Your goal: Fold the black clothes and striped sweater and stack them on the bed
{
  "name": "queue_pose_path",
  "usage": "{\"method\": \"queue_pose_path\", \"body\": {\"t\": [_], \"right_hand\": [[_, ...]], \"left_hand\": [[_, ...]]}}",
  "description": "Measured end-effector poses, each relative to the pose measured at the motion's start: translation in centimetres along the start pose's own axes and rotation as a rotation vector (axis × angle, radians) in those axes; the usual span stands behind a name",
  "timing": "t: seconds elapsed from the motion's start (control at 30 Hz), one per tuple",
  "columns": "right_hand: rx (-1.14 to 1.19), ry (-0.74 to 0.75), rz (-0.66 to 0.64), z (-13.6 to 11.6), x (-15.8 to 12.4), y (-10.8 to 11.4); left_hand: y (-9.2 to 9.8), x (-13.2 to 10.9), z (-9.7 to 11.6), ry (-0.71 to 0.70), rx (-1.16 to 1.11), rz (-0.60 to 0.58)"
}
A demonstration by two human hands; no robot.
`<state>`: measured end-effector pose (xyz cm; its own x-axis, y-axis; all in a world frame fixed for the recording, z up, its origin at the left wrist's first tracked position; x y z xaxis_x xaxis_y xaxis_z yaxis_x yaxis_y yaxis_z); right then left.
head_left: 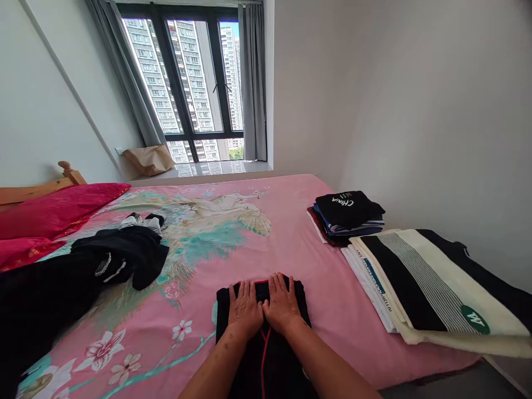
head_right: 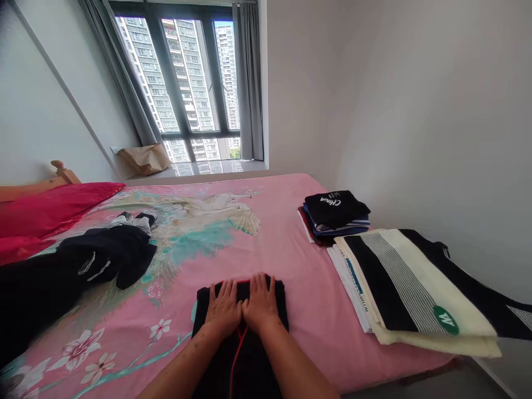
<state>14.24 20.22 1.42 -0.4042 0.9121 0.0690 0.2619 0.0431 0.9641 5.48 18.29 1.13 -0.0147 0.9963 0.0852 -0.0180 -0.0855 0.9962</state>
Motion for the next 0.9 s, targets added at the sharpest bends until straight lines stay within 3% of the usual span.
{"method": "queue_pose_path", "body": {"t": [0.17, 0.23, 0.43, 0.53, 0.6, 0.67, 0.77, 0.83, 0.9], "right_hand": [[0.049, 0.111, 0.077, -1.0, -1.6, 2.0], [0.049, 0.013, 0.079, 0.4, -2.2, 1.9], [0.104, -0.419, 0.053, 6.2, -2.9, 0.3], [0.142, -0.513, 0.077, 7.0, -3.3, 1.2], [0.161, -0.483, 0.092, 6.5, -4.1, 2.1], [0.148, -0.353, 0.115, 5.1, -5.5, 2.8], [0.110, -0.144, 0.079, 3.6, -8.3, 2.2], [0.102, -0.120, 0.025, 4.4, -10.0, 1.0], [0.101, -0.194, -0.013, 6.3, -11.2, 0.4]], "left_hand": [[2.4, -0.7, -0.4, -0.016, -0.021, 0.043], [2.9, -1.3, -1.7, 0.058, 0.003, 0.066], [0.5, -3.3, -5.9, 0.378, -0.132, -0.081], [0.9, -3.3, -5.9, 0.398, -0.253, -0.107], [1.4, -3.8, -6.0, 0.414, -0.304, -0.122], [2.2, -5.1, -5.6, 0.372, -0.295, -0.082], [2.6, -8.0, -3.9, 0.135, -0.237, -0.009], [1.9, -10.3, -3.4, 0.024, -0.211, -0.014], [1.0, -11.8, -4.1, 0.024, -0.220, -0.056]]}}
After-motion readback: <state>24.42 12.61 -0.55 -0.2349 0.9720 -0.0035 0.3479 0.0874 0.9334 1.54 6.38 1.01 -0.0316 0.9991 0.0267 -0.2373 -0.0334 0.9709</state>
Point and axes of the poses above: each hand's wrist, its own x-axis towards the middle knuckle, its own y-axis out of the back of the hand, z = x × y, the point moved 10 cm from there along x, towards the middle knuckle
